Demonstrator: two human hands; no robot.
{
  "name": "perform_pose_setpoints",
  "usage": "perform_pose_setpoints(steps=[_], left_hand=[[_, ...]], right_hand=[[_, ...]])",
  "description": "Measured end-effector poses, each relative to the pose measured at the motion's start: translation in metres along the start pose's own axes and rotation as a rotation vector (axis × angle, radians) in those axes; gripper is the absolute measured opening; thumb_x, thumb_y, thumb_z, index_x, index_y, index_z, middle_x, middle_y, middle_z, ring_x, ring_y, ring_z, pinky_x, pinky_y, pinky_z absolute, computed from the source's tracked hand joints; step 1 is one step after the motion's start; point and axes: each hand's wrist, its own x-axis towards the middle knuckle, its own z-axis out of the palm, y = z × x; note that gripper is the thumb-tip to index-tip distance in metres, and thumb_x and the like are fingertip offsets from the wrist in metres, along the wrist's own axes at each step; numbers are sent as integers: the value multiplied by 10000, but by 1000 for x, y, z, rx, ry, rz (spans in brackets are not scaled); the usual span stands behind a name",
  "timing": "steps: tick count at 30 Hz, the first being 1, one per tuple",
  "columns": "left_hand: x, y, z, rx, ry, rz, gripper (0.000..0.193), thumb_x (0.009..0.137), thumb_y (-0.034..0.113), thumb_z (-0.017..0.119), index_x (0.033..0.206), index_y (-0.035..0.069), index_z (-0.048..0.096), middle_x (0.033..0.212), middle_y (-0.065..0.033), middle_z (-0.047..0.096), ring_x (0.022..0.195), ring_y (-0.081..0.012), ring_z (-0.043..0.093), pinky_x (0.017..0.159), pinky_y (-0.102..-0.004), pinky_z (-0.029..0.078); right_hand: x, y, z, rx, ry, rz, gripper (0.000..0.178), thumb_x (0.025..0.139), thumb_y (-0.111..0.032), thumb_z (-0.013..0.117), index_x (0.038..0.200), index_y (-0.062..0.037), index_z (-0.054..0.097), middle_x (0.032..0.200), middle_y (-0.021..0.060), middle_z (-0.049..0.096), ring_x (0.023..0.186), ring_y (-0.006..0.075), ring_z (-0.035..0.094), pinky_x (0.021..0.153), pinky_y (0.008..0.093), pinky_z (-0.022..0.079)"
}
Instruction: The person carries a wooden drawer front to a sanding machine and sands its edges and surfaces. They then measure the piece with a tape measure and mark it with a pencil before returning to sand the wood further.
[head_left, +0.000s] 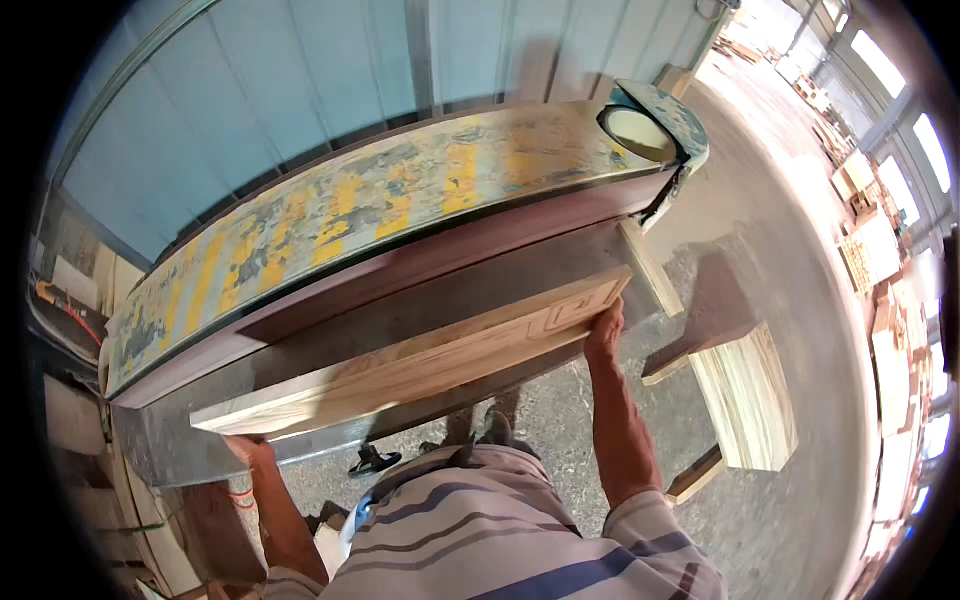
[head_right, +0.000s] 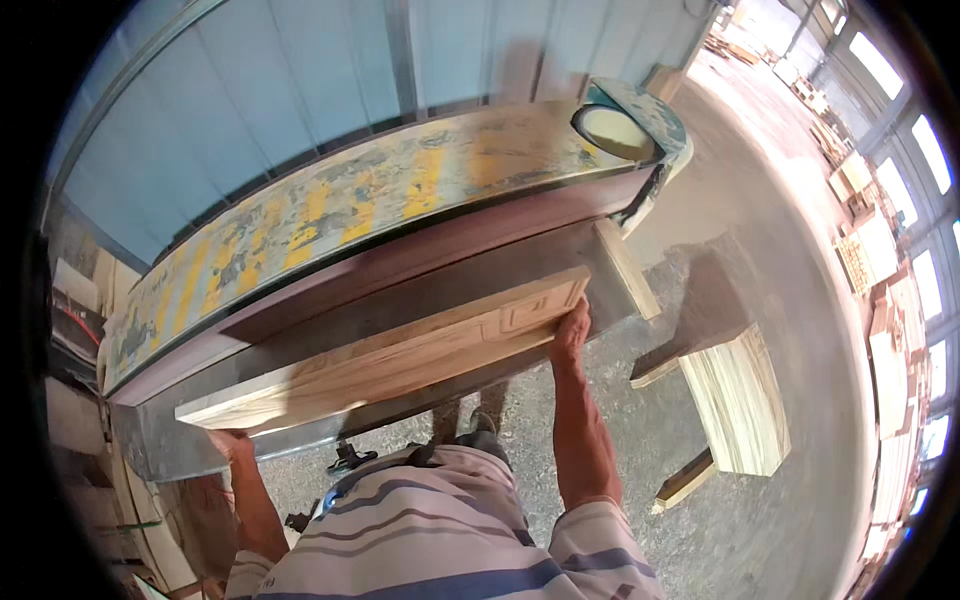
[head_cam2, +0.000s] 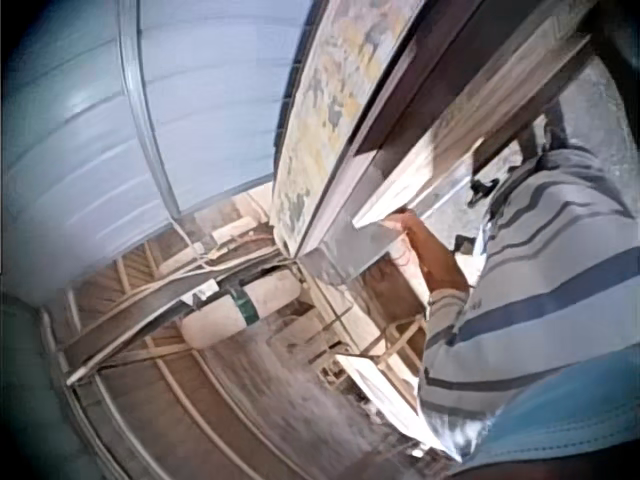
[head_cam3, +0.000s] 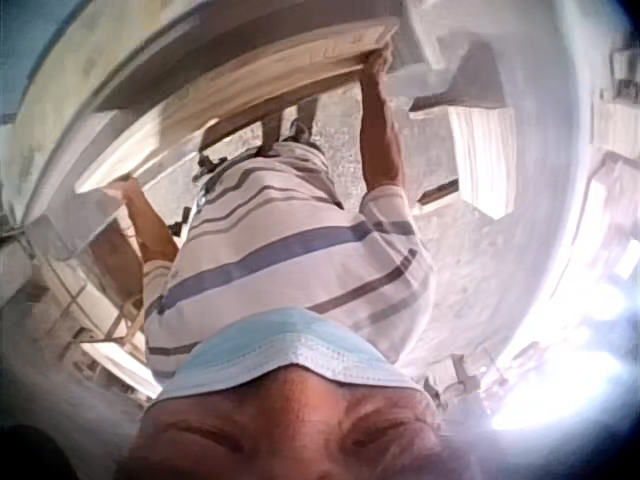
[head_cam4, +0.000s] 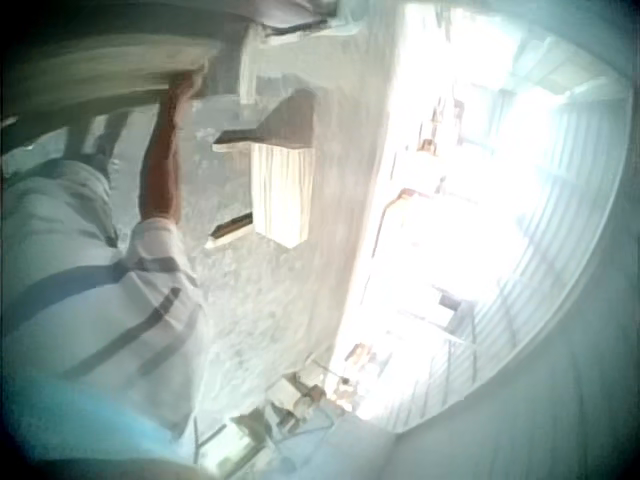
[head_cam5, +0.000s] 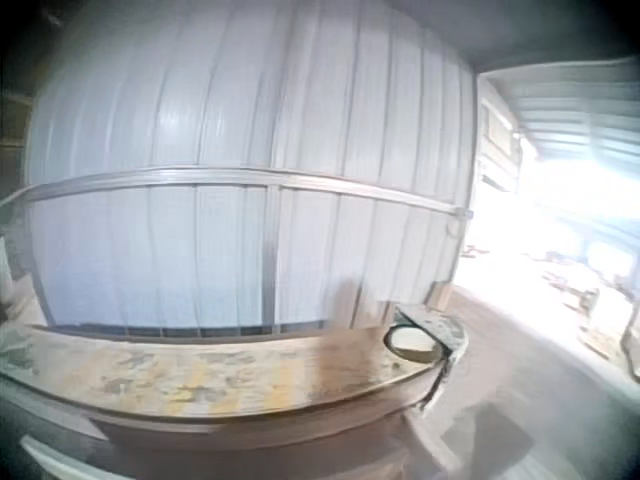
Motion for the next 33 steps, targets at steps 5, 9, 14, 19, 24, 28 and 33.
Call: perform_pose_setpoints(steps=[5, 9, 14, 19, 24, 28, 33], left_hand=[[15, 2, -37, -43, -63, -95, 488, 908, 439, 406, 1215, 70, 496, 1179, -92, 561, 1063, -272, 544, 887, -433, 457], [10, -4, -34, 98, -51, 85, 391, 927, 416, 419, 1119, 104, 555, 1035, -36, 606, 938, -178, 553, 808, -312, 428], [-32, 13, 6, 33, -26, -44, 493, 913, 471, 406, 1253, 124, 490, 1249, -47, 536, 1130, -205, 506, 939, -325, 392], [-43, 2, 4, 22, 53, 43, 541, 938, 489, 378, 1291, 85, 446, 1279, -33, 505, 1156, -183, 469, 968, -319, 360], [-54, 1, 9, -7, 98, 37, 597, 925, 513, 390, 1331, 77, 413, 1310, -39, 477, 1177, -189, 446, 996, -307, 313], [-58, 3, 20, 41, 233, 19, 626, 916, 511, 400, 1329, 41, 407, 1330, -67, 463, 1214, -215, 422, 1004, -309, 305], [-31, -14, -44, 635, 267, 25, 587, 924, 516, 310, 1288, 76, 448, 1171, -146, 567, 1078, -280, 537, 903, -394, 423]], right_hand=[[11, 46, -4, -101, 17, -222, 463, 943, -413, 350, 1015, -9, 566, 917, 36, 566, 860, 138, 473, 784, 308, 412], [16, 47, -23, 110, -201, -62, 460, 964, -401, 340, 1219, -33, 443, 1101, 85, 519, 1001, 200, 504, 878, 346, 414], [3, 22, -15, -15, -162, -94, 652, 908, -584, 370, 1260, -36, 398, 1181, 104, 467, 1098, 218, 444, 955, 356, 358], [29, 53, -48, -60, -87, 116, 617, 913, -577, 376, 1246, -58, 413, 1087, 86, 501, 964, 190, 476, 851, 341, 399], [13, 39, -35, -132, -183, -125, 642, 908, -606, 324, 1226, -52, 391, 1150, 105, 470, 1068, 226, 468, 934, 388, 383], [9, 26, -23, -105, -65, 7, 653, 913, -596, 319, 1249, -40, 381, 1173, 118, 470, 1063, 223, 474, 922, 374, 395], [16, 22, -37, -144, -119, 25, 627, 927, -538, 362, 1300, -34, 385, 1218, 122, 477, 1096, 233, 452, 966, 358, 342]])
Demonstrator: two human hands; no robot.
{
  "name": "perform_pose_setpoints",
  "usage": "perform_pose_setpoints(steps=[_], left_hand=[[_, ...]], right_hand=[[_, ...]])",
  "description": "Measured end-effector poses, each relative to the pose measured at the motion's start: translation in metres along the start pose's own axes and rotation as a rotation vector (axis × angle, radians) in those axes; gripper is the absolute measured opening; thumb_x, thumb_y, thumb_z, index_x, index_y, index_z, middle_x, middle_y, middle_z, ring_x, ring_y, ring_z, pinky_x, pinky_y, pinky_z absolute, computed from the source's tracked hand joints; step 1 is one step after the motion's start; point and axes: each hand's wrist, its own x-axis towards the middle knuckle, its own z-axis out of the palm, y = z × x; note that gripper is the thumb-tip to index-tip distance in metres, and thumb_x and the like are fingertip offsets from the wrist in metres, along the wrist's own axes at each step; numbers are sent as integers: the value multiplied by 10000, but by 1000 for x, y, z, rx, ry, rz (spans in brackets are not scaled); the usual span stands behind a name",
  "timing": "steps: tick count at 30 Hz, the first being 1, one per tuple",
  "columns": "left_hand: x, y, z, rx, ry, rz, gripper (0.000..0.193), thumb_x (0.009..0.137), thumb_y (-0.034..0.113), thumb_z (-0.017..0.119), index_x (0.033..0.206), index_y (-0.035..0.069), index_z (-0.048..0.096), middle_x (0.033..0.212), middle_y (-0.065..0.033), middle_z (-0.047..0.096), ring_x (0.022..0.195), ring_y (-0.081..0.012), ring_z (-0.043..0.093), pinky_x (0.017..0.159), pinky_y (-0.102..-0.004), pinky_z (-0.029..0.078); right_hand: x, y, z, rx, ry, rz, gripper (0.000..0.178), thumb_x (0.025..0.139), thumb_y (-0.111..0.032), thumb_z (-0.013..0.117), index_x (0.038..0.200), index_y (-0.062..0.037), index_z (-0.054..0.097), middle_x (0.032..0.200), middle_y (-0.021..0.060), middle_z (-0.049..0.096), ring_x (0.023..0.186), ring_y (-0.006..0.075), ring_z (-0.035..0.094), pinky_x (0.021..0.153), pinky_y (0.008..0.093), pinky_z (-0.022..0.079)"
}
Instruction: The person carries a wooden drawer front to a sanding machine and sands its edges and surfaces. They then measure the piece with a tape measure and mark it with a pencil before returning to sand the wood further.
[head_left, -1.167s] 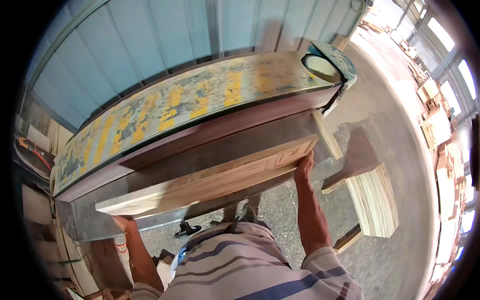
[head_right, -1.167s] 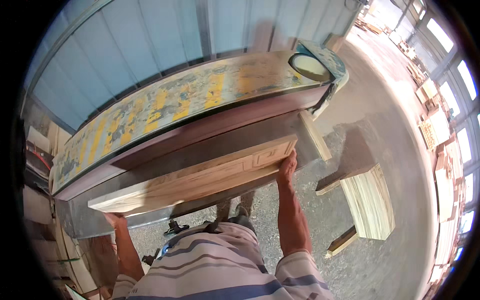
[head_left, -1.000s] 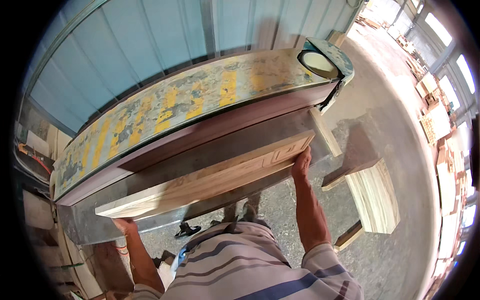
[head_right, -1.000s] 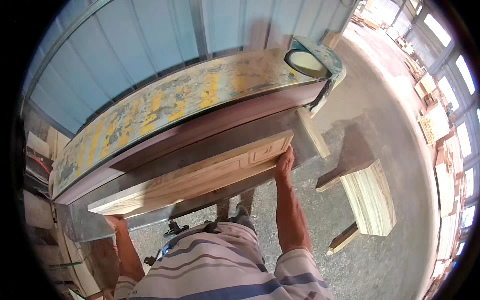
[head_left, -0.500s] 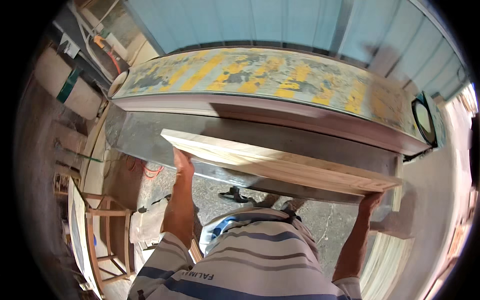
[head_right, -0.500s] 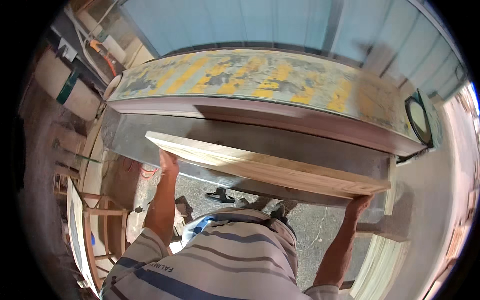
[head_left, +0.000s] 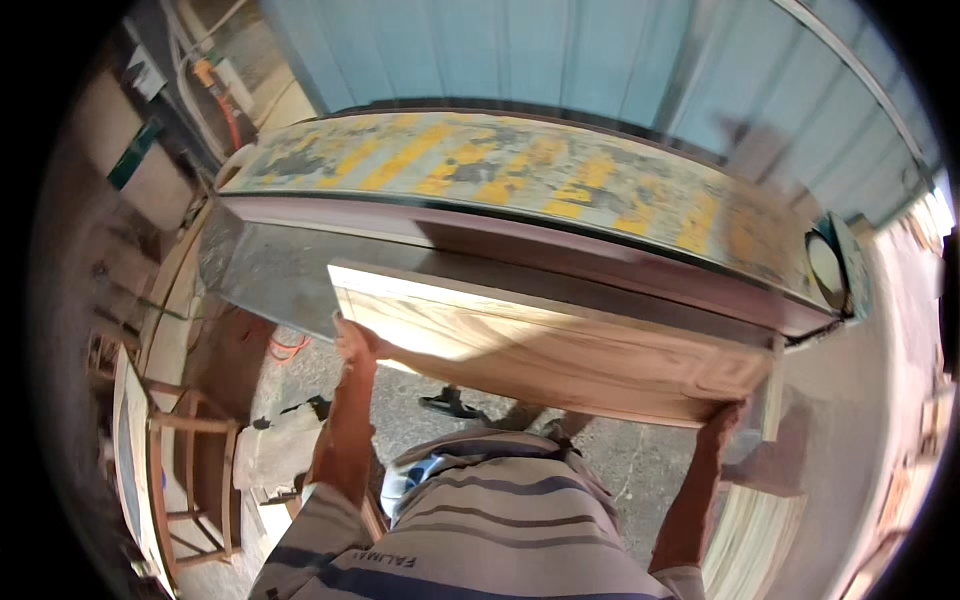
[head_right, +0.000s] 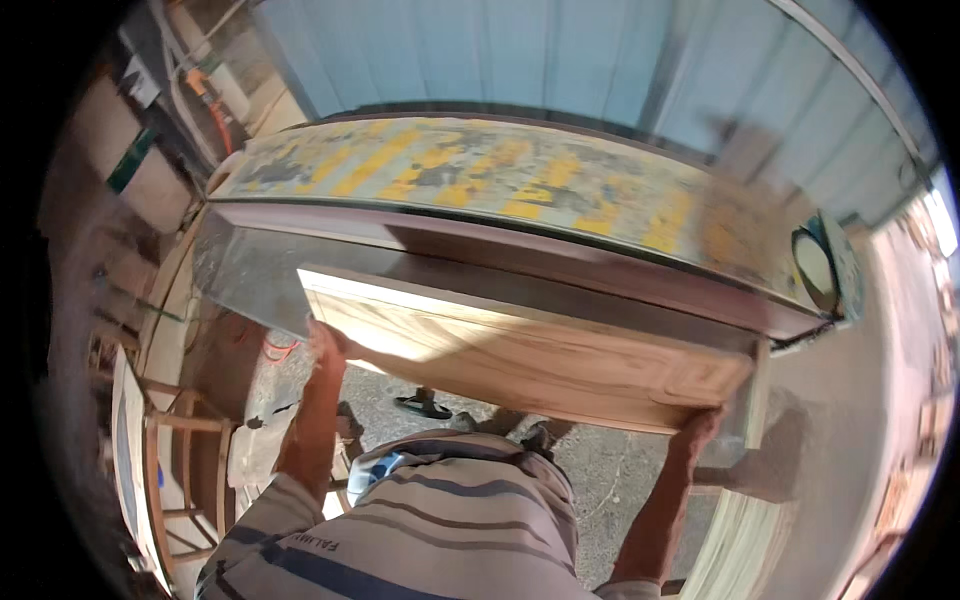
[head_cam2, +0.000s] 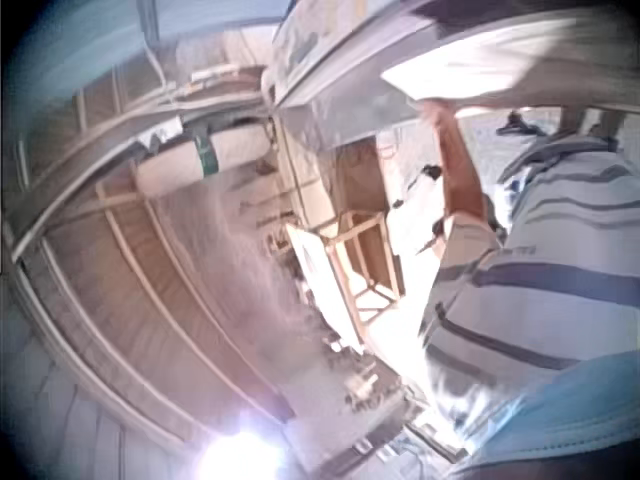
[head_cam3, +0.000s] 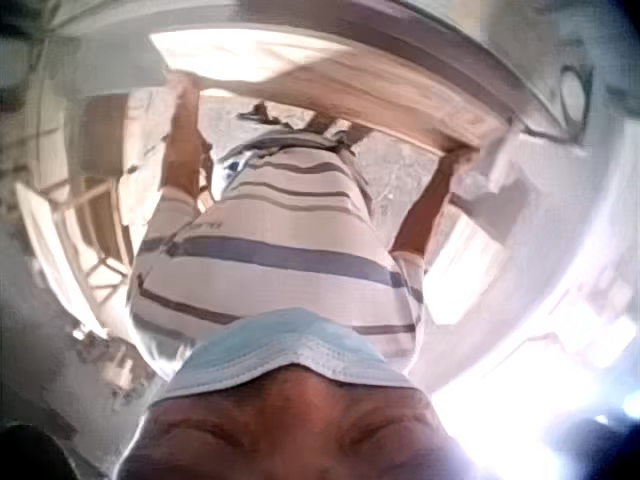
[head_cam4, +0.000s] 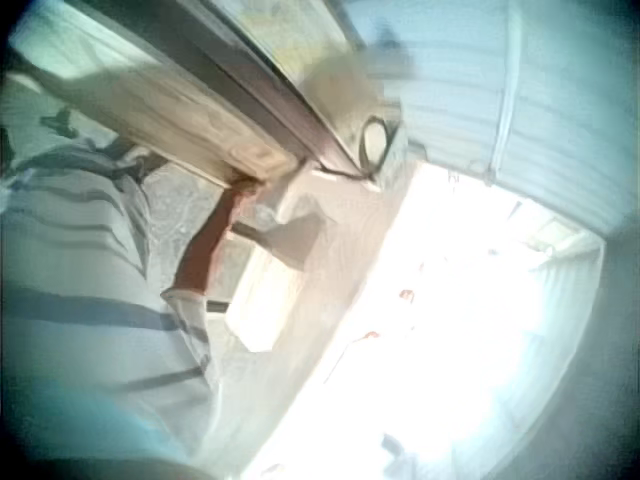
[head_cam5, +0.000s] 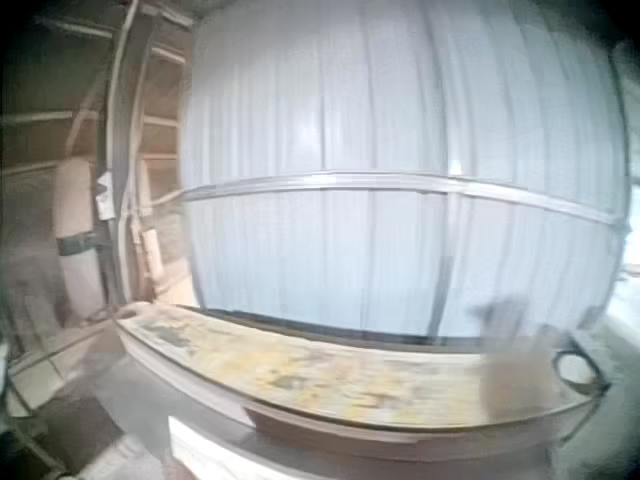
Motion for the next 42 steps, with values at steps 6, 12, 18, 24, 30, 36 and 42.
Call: perform_pose_setpoints(steps=[6, 12, 18, 24, 30, 36, 42], left_hand=[[-26, -1, -11, 368, 61, 2, 596, 921, 526, 314, 1289, 79, 454, 1254, -165, 507, 1140, -364, 473, 922, -419, 401], [45, -46, -46, 461, 20, 237, 554, 855, 533, 466, 935, 9, 628, 884, -207, 629, 803, -367, 576, 701, -426, 445], [7, 1, -12, 690, -135, 389, 558, 797, 509, 504, 859, -30, 634, 850, -247, 627, 802, -401, 588, 718, -455, 448], [-12, 31, 1, 951, -252, 423, 570, 803, 508, 443, 959, -3, 643, 954, -242, 627, 893, -399, 594, 788, -459, 443], [-22, 36, -16, 900, -254, 480, 474, 827, 456, 496, 1005, 41, 640, 897, -214, 644, 867, -369, 609, 742, -431, 464], [-70, 50, -39, 736, -374, -87, 589, 826, 497, 564, 1223, 74, 465, 536, -35, 475, 405, -116, 455, 355, -271, 324], [-81, 46, -33, 497, -397, -159, 608, 789, 404, 668, 1252, 119, 397, 599, -21, 504, 438, -117, 484, 375, -241, 360]], right_hand=[[-23, -40, 14, -251, -46, 203, 447, 935, -437, 412, 945, -21, 577, 814, 14, 506, 763, 143, 425, 705, 313, 388], [-33, -60, 38, -620, -173, 207, 460, 903, -411, 460, 851, 28, 587, 666, 64, 502, 661, 157, 446, 627, 330, 402], [-28, -63, 40, -936, -97, 153, 503, 866, -458, 448, 941, 0, 642, 927, 249, 617, 875, 393, 585, 789, 459, 435], [-15, -46, 31, -1268, -157, -95, 463, 877, -440, 443, 943, -41, 669, 898, 199, 641, 951, 369, 543, 856, 431, 416], [-25, -34, 27, -869, -13, -75, 346, 886, -315, 521, 990, -12, 650, 979, 166, 624, 932, 308, 556, 843, 392, 434], [-59, -26, 14, -537, 167, -138, 299, 892, -239, 571, 1075, -4, 603, 975, 109, 604, 873, 197, 578, 779, 305, 462], [-59, -20, 39, -499, 273, -130, 295, 898, -238, 561, 1070, -3, 607, 985, 114, 605, 881, 209, 579, 787, 308, 460]])
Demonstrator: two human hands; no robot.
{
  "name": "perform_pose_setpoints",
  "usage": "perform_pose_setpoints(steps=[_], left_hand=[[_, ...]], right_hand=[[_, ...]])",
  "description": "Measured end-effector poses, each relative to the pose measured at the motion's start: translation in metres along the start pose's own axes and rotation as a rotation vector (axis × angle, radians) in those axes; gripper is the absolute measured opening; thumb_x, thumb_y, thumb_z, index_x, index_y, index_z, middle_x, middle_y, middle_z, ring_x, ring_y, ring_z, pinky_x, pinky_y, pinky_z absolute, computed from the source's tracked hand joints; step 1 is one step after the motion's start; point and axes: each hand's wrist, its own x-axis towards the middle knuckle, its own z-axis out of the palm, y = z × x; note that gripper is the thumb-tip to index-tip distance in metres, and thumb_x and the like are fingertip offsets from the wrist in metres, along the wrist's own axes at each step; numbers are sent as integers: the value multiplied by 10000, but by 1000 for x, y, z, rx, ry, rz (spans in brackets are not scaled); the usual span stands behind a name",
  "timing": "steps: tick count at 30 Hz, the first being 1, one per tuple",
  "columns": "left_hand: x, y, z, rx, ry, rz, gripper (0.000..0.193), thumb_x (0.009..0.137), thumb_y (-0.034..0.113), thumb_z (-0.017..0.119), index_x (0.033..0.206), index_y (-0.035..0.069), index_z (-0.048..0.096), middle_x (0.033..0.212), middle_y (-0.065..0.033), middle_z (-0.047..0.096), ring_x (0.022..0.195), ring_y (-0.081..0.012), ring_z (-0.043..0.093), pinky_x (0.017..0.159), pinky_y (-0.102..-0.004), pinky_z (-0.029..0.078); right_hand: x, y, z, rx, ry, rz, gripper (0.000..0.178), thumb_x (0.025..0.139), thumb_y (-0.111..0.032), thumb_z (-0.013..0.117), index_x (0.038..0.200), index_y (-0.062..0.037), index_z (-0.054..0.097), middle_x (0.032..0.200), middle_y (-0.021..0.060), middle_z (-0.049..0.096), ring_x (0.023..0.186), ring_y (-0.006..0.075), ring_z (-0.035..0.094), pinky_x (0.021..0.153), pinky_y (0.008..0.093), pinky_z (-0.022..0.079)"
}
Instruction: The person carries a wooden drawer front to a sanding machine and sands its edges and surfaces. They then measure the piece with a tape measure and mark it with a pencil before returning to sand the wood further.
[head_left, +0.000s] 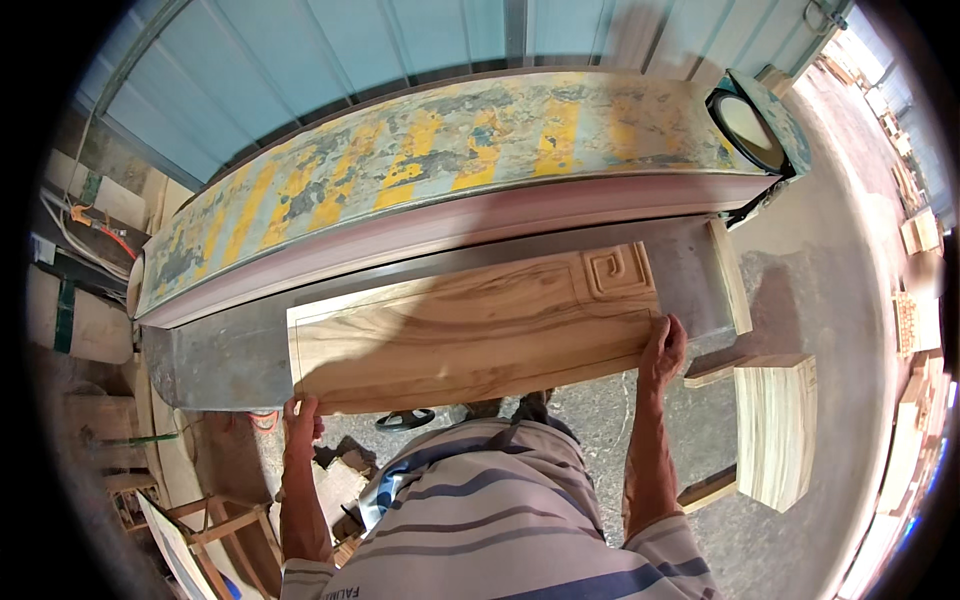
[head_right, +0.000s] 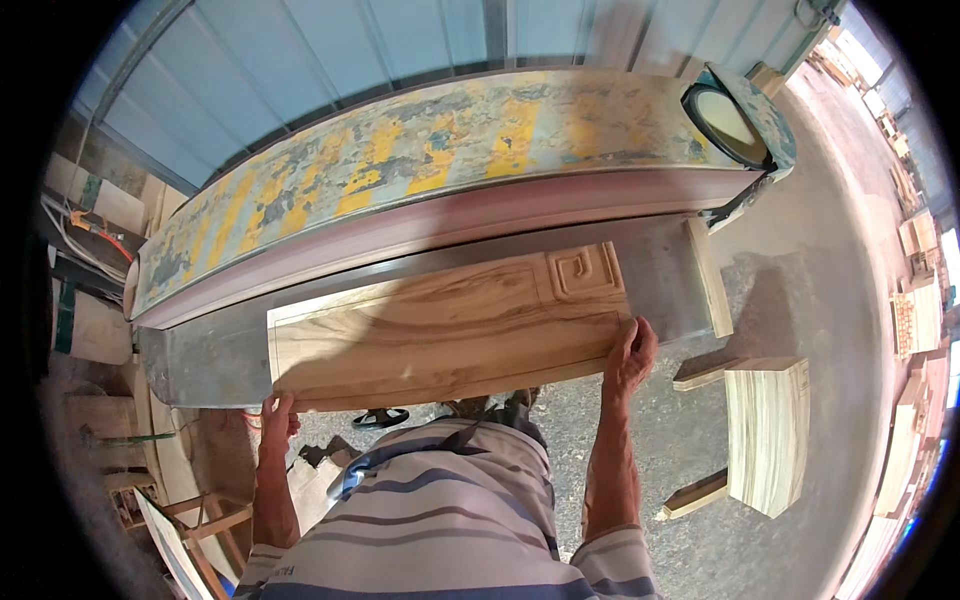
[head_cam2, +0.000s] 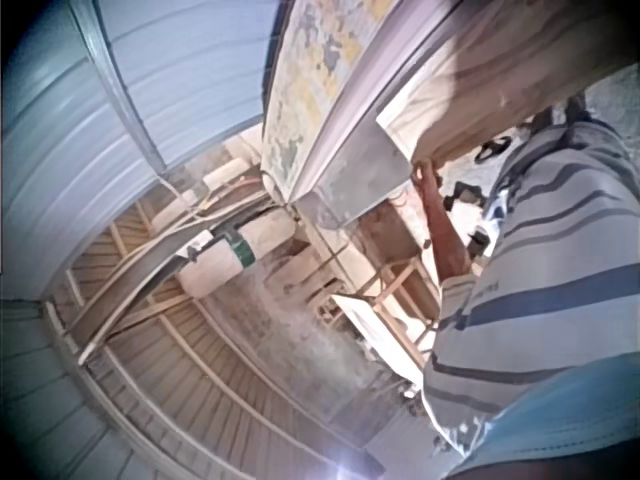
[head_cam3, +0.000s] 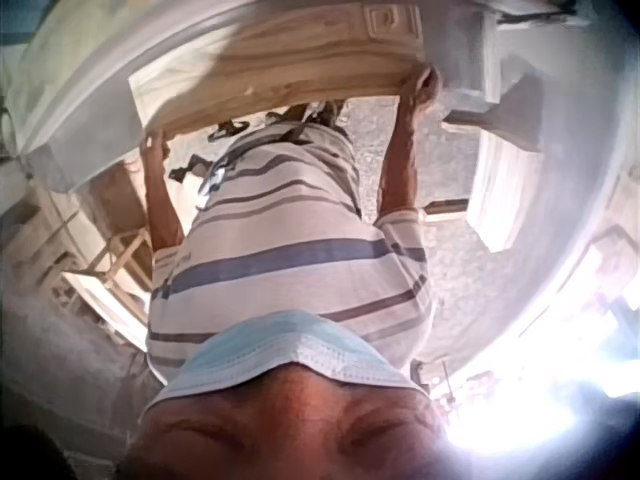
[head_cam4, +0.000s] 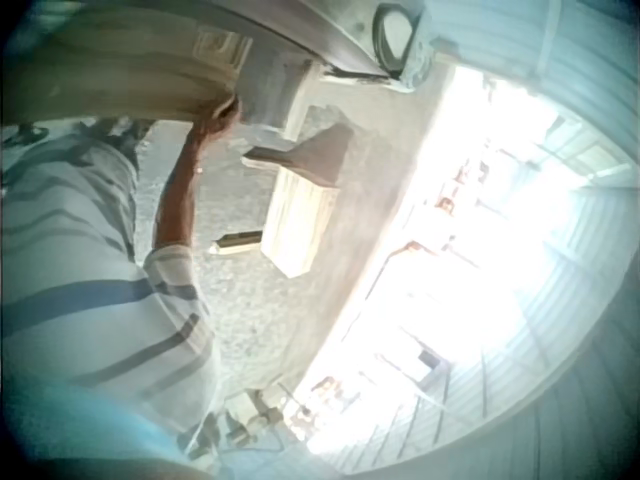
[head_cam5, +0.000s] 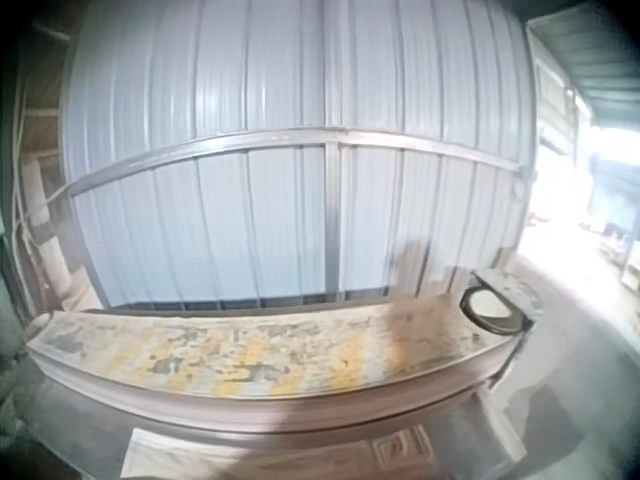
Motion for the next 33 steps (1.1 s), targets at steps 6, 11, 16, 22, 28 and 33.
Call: perform_pose_setpoints(steps=[6, 11, 16, 22, 28, 33], left_hand=[[0, 26, 17, -33, -16, 6, 620, 767, 349, 686, 1245, 92, 386, 564, 8, 445, 432, -85, 419, 375, -231, 318], [14, 35, 22, -40, -27, 40, 608, 770, 364, 694, 1224, 100, 387, 553, 14, 444, 417, -76, 406, 364, -230, 304], [34, 24, 29, -91, 26, 65, 650, 760, 351, 704, 1255, 106, 361, 540, 4, 449, 378, -79, 388, 335, -222, 273], [47, 15, 28, -108, 82, 109, 590, 747, 383, 723, 1168, 124, 401, 508, 14, 437, 333, -74, 365, 288, -215, 241], [76, 4, 0, -206, -34, 54, 658, 764, 324, 713, 1272, 170, 325, 897, -37, 579, 496, -58, 446, 404, -180, 363], [158, -31, -98, -217, -410, 159, 446, 787, 396, 680, 1091, 113, 518, 759, 18, 541, 482, -43, 421, 367, -180, 300]], right_hand=[[12, -5, 15, 64, 26, 37, 312, 896, -265, 569, 1055, 0, 613, 995, 114, 607, 909, 207, 572, 814, 301, 447], [21, -18, 22, 159, -2, 135, 331, 896, -288, 573, 1050, 2, 615, 986, 109, 621, 898, 186, 571, 810, 297, 444], [33, -20, 38, 129, 28, 141, 365, 886, -356, 573, 1034, -30, 640, 927, 76, 647, 851, 163, 581, 794, 300, 453], [30, -20, 51, 187, 109, 192, 324, 869, -336, 609, 983, -38, 669, 916, 75, 657, 825, 143, 598, 773, 284, 467], [10, -18, 63, 126, 211, 20, 221, 842, -248, 645, 886, -32, 661, 786, 90, 630, 744, 196, 594, 706, 310, 467], [-36, -76, 76, 119, 90, 38, 182, 807, -221, 650, 847, -44, 634, 790, 120, 621, 751, 291, 582, 685, 362, 457]])
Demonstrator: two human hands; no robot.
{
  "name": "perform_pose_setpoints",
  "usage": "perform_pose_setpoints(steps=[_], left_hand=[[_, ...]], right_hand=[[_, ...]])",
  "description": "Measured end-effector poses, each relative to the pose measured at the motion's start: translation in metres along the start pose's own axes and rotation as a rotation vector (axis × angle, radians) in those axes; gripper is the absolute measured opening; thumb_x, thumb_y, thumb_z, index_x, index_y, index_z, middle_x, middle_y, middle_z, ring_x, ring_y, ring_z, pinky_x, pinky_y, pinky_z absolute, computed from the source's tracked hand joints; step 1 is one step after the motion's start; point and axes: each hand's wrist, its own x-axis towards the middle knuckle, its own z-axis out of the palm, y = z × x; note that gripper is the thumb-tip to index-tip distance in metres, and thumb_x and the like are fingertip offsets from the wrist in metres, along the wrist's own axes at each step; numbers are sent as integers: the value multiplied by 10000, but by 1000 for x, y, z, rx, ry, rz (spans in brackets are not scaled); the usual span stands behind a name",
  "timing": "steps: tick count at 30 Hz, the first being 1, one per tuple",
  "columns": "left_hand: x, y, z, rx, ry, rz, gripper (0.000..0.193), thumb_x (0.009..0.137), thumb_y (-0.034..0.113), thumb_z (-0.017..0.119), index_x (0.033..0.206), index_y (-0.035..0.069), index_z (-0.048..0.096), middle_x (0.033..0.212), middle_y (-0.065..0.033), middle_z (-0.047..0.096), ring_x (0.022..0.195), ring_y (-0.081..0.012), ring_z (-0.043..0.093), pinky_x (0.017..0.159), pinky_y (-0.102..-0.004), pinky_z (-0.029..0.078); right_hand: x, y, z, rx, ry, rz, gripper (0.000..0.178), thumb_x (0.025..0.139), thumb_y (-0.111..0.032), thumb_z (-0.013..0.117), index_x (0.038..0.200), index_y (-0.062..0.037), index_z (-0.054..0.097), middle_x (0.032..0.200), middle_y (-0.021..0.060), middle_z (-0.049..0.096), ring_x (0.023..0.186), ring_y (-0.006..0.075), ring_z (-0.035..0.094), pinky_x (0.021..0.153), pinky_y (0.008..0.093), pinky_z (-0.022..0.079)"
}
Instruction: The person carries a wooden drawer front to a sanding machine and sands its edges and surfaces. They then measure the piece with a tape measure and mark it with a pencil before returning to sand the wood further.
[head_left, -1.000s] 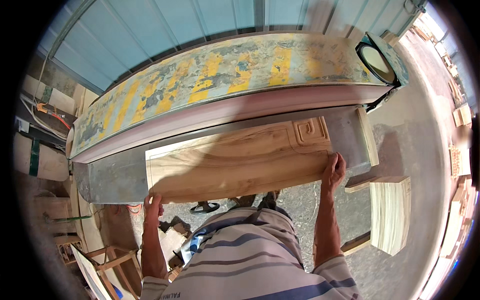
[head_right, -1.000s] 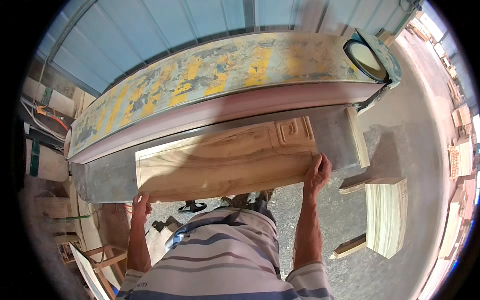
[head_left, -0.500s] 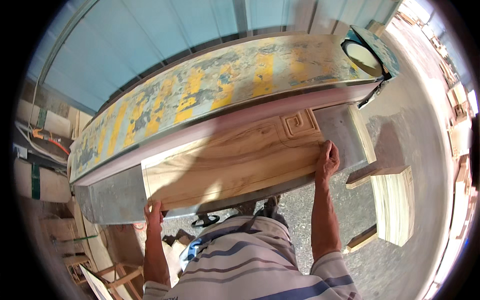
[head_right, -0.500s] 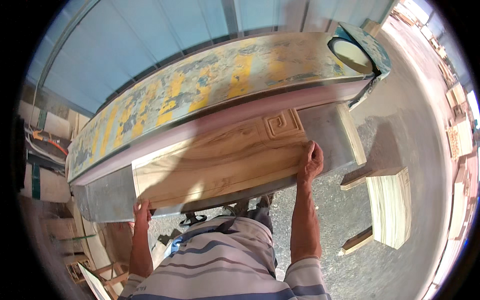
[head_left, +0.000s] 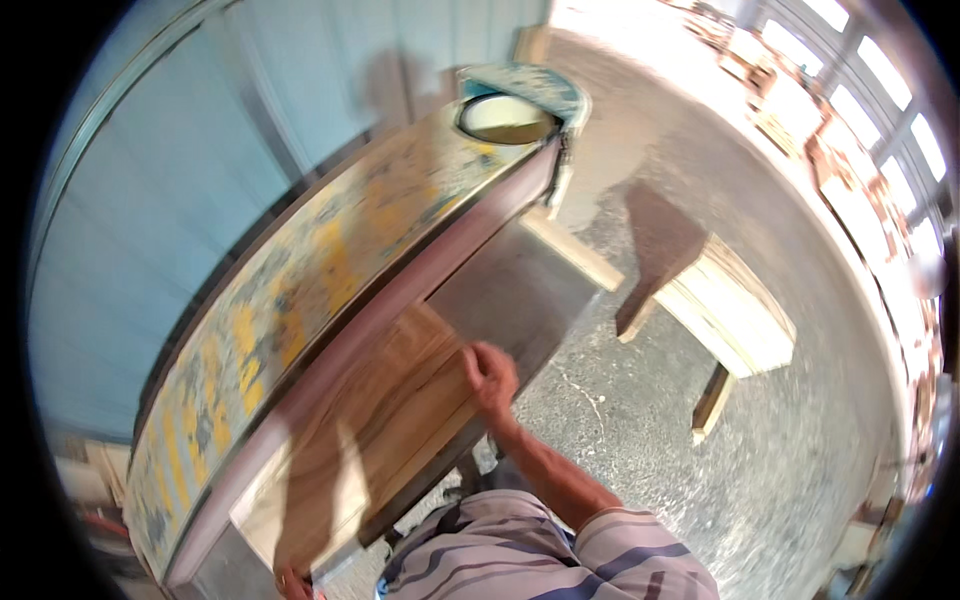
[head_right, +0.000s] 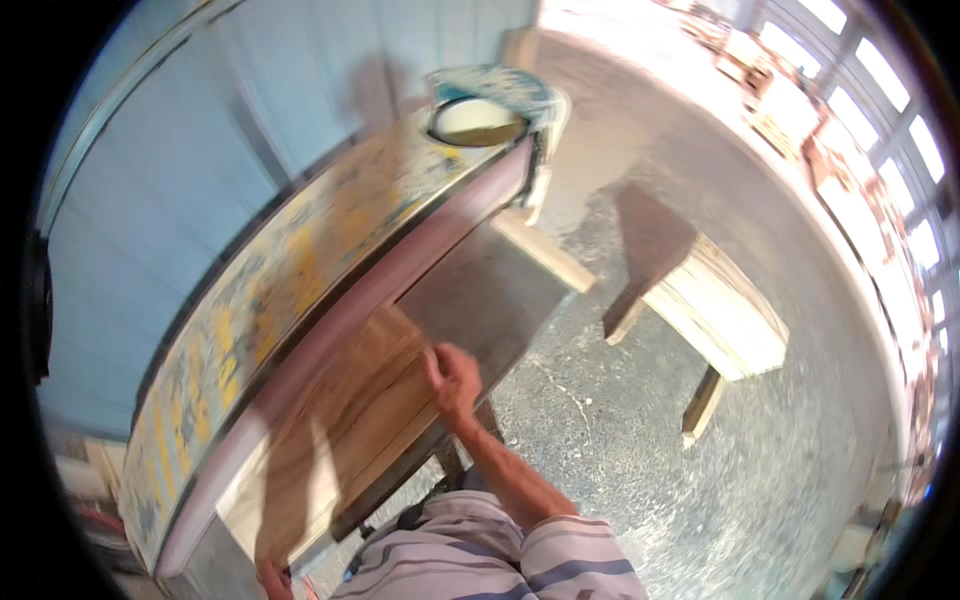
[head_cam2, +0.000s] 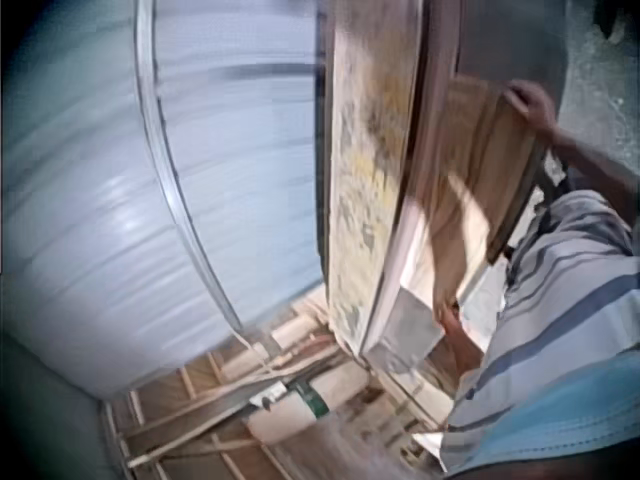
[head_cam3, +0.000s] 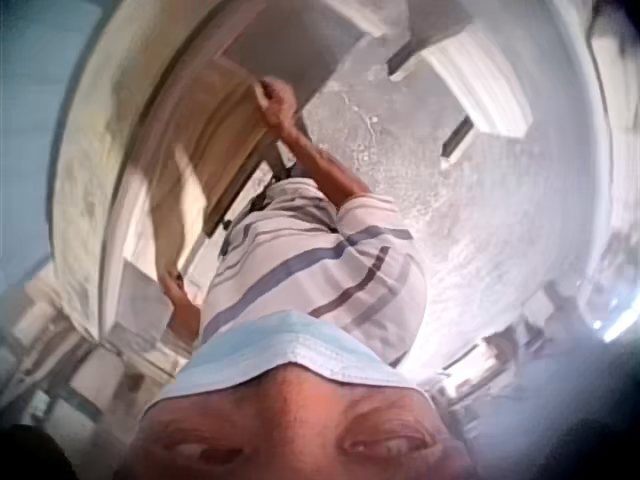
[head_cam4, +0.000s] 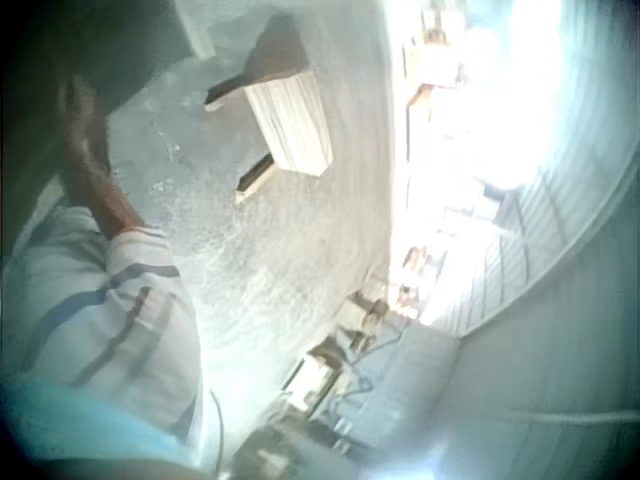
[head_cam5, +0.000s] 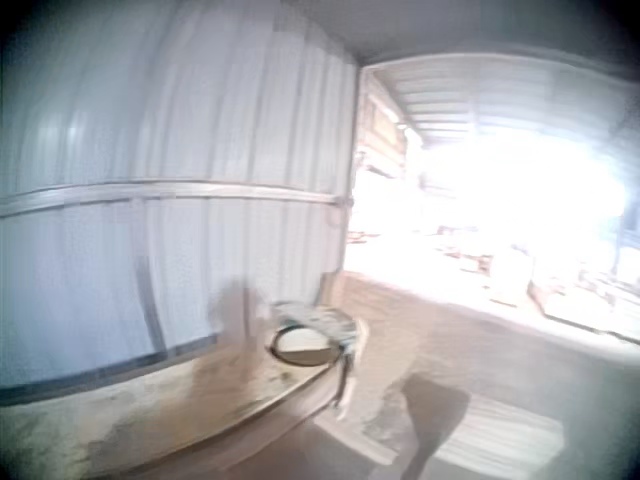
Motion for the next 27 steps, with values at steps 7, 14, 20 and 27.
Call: perform_pose_setpoints(steps=[7, 14, 20, 27], left_hand=[[-2, 63, 174, 177, 185, 113, 365, 880, 386, 550, 1088, 91, 501, 815, -4, 514, 657, -76, 420, 548, -209, 344], [44, 97, 349, 204, 81, 168, 374, 872, 384, 561, 1099, 94, 493, 803, -3, 516, 639, -75, 418, 534, -209, 341], [56, 101, 392, 224, 50, 167, 384, 866, 382, 571, 1109, 97, 486, 793, -1, 517, 623, -75, 417, 521, -209, 337], [57, 101, 406, 226, 51, 162, 397, 859, 380, 582, 1121, 100, 479, 781, 1, 518, 605, -75, 415, 506, -209, 333]], right_hand=[[-48, 2, 18, -135, -10, -81, 276, 792, -341, 664, 949, -116, 639, 968, 43, 637, 914, 256, 584, 795, 342, 470], [-24, 0, 10, -192, 50, 17, 302, 812, -368, 636, 966, -109, 649, 968, 31, 645, 919, 212, 595, 795, 324, 472], [8, 7, 0, -154, 159, 34, 253, 807, -336, 652, 910, -106, 674, 900, 47, 660, 867, 222, 609, 778, 324, 479], [54, 19, -19, -167, 187, 79, 272, 812, -377, 636, 899, -123, 681, 885, 39, 663, 818, 210, 608, 734, 323, 470]])
